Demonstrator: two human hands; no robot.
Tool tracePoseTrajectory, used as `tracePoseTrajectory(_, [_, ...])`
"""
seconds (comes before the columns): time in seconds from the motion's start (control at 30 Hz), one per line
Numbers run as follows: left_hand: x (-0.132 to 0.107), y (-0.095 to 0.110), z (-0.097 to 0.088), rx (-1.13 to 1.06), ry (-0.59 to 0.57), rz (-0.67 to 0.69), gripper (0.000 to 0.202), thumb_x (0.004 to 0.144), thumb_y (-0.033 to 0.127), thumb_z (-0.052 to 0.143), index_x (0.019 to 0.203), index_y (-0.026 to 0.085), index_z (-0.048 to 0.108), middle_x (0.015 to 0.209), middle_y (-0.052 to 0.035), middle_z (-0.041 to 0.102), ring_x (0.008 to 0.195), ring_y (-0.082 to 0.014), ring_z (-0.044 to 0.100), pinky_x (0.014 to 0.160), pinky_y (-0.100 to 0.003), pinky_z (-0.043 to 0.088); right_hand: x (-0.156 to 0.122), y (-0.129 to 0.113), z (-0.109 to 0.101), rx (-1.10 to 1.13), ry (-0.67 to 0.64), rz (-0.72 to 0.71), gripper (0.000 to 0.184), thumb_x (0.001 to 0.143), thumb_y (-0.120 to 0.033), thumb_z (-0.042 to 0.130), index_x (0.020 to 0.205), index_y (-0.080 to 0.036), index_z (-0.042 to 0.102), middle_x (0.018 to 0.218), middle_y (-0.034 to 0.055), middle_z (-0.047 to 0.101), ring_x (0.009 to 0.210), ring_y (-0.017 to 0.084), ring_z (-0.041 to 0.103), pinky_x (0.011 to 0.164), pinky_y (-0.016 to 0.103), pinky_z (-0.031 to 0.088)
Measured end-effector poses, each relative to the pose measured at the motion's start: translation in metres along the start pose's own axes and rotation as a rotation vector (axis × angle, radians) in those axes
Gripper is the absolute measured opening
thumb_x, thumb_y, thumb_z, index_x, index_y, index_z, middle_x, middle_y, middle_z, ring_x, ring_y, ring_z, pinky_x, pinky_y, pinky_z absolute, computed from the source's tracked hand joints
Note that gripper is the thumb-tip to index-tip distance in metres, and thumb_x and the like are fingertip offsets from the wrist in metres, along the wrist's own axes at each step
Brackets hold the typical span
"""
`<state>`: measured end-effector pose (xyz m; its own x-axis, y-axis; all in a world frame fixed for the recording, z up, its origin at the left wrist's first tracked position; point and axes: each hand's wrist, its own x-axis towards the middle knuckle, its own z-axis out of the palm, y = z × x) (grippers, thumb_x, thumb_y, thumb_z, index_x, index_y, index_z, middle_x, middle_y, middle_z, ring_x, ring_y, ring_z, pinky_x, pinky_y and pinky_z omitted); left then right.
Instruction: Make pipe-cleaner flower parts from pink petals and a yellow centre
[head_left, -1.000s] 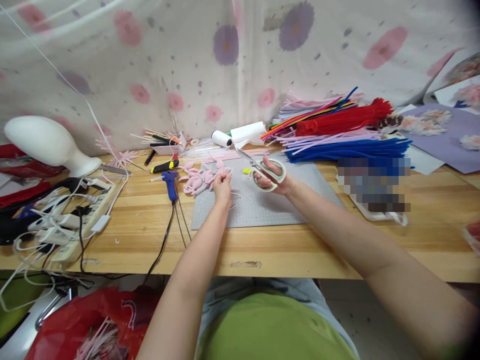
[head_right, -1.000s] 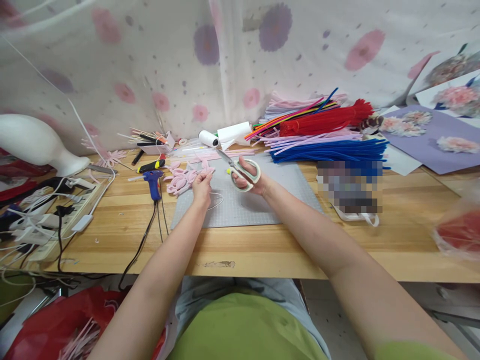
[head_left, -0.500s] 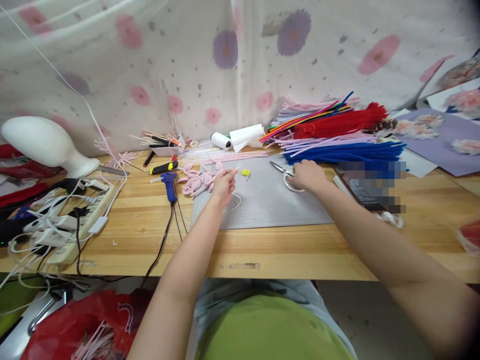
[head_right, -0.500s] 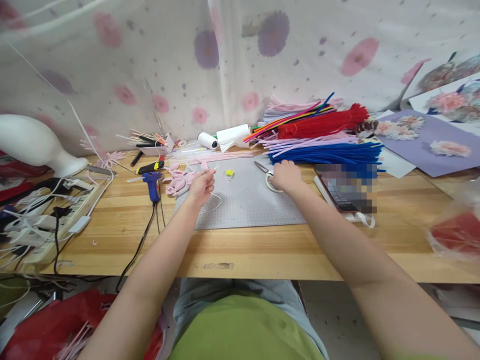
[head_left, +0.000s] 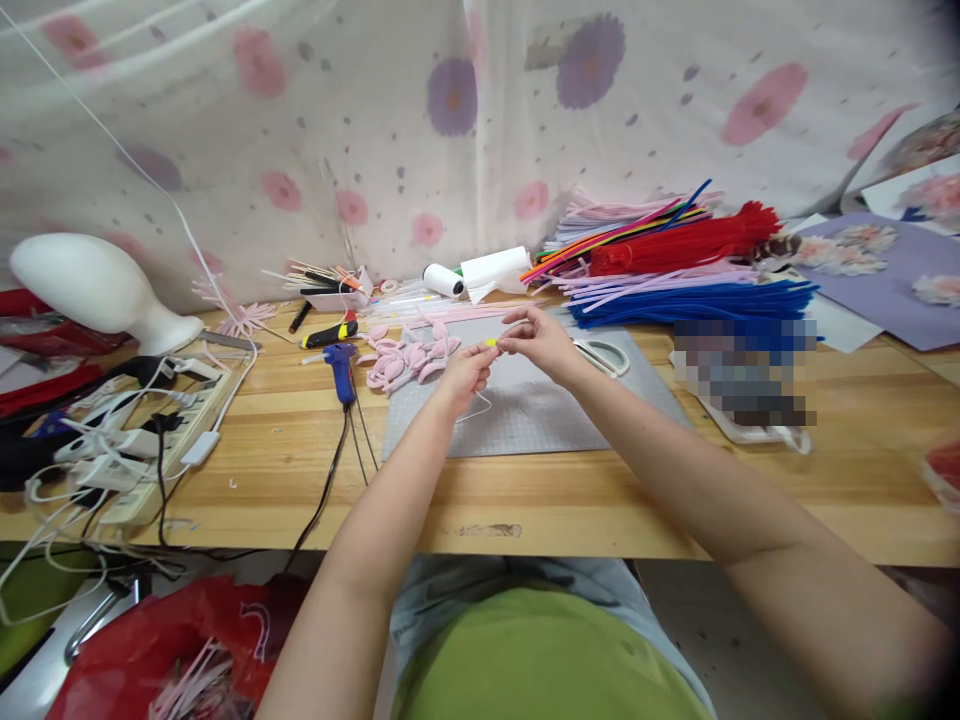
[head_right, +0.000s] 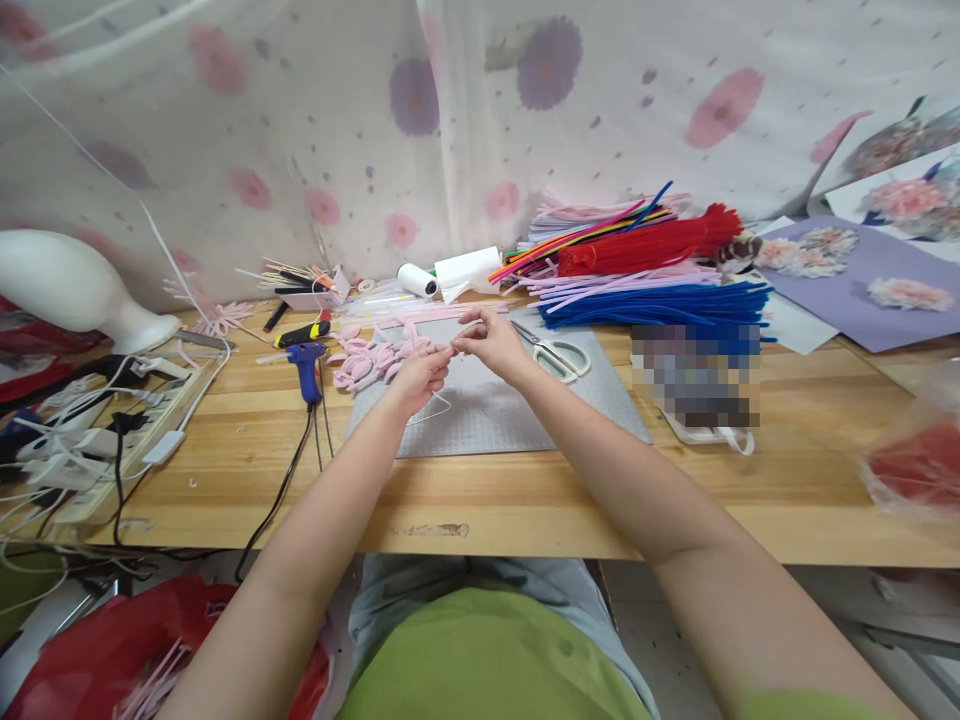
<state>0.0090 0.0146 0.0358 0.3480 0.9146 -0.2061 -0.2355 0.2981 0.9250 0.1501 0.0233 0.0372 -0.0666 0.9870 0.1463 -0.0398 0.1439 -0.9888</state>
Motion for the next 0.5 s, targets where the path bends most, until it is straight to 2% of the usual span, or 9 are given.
tracePoseTrajectory(0.17, [-0.002, 0.001, -0.004, 0.071, -0.014, -0.037, 0.025, 0.07, 0.036, 0.061, 0.072, 0.011, 0.059, 0.053, 0.0056, 0.034, 0.036, 0.0009, 0.021, 0.035, -0.016, 0.006, 0.0, 0.002, -0.004, -0.012, 0.063, 0.008, 0.037, 0.052, -0.022, 0.071, 0.077, -0.02, 0.043, 0.06, -0.0041, 0.061, 0.055, 0.01, 0.055, 0.06, 0.026, 0.045])
tracePoseTrajectory(0.33, [-0.007, 0.005, -0.011, 0.166, -0.002, -0.072, 0.02, 0.071, 0.03, 0.061, 0.067, 0.01, 0.059, 0.053, 0.0046, 0.035, 0.036, 0.0014, 0.023, 0.035, -0.015, 0.007, -0.001, -0.003, -0.011, -0.046, 0.113, 0.016, 0.04, 0.05, -0.023, 0.073, 0.075, -0.02, 0.041, 0.058, -0.0046, 0.059, 0.055, 0.01, 0.055, 0.059, 0.026, 0.044])
tracePoseTrajectory(0.5, [-0.014, 0.015, -0.024, 0.204, -0.023, -0.117, 0.016, 0.07, 0.027, 0.062, 0.065, 0.011, 0.059, 0.051, 0.0048, 0.036, 0.036, 0.0013, 0.023, 0.033, -0.014, 0.007, 0.001, -0.005, -0.028, -0.084, 0.16, -0.015, 0.041, 0.05, -0.027, 0.074, 0.075, -0.02, 0.042, 0.059, -0.0044, 0.058, 0.055, 0.011, 0.055, 0.059, 0.027, 0.044])
